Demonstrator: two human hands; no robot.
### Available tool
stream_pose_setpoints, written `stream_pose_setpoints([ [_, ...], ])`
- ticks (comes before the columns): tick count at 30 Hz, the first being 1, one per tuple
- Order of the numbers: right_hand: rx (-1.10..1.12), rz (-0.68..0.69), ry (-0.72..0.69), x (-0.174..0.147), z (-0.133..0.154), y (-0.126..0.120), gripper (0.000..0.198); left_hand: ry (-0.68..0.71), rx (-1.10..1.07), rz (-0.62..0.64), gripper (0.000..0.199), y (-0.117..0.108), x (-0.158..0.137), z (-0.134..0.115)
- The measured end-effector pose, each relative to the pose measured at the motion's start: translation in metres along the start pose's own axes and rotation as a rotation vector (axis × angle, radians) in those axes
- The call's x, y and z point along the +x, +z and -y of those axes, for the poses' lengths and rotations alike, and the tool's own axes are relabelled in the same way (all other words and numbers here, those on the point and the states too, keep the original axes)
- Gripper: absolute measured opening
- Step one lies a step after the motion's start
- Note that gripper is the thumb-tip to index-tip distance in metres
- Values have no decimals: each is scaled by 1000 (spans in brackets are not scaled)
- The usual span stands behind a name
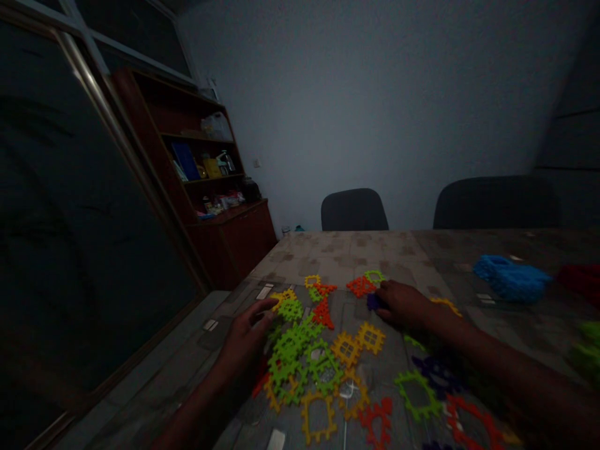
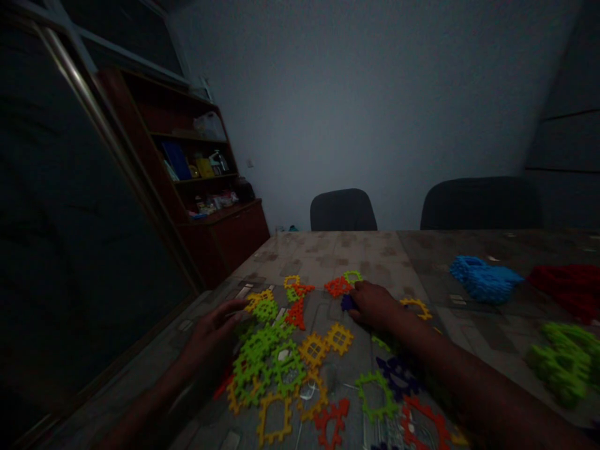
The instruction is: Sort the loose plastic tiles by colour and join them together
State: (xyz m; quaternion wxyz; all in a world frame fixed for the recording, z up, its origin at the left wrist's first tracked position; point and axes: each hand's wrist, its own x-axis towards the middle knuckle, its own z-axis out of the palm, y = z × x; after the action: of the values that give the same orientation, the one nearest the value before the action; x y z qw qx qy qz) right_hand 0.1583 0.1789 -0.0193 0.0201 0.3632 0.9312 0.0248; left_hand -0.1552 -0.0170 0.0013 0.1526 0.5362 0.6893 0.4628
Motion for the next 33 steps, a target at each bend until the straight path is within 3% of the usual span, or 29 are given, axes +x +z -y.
stream_pose_setpoints([
  [7, 94, 2, 83, 3, 4, -13, 25, 339, 321, -1, 32, 11, -16, 40],
  [12, 246, -56, 70, -8, 1, -19, 25, 378, 347, -29, 33, 6, -10, 44],
  [18, 393, -115, -7, -32, 13, -19, 18, 385, 310, 1, 32, 17, -15, 29],
  [23, 427, -222, 39, -63, 9, -40, 37, 420, 267, 227, 33, 40, -21, 3],
  [27, 462, -231, 13, -106, 19, -47, 41, 448, 265, 442, 49, 70, -15, -24],
  [30, 534, -213, -1, -149, 29, -35, 43, 518, 271, 579, 56, 100, -1, -49],
  [33, 551, -246, -30, -187, 33, -7, 48, 560, 275, 683, 61, 131, 16, -69],
])
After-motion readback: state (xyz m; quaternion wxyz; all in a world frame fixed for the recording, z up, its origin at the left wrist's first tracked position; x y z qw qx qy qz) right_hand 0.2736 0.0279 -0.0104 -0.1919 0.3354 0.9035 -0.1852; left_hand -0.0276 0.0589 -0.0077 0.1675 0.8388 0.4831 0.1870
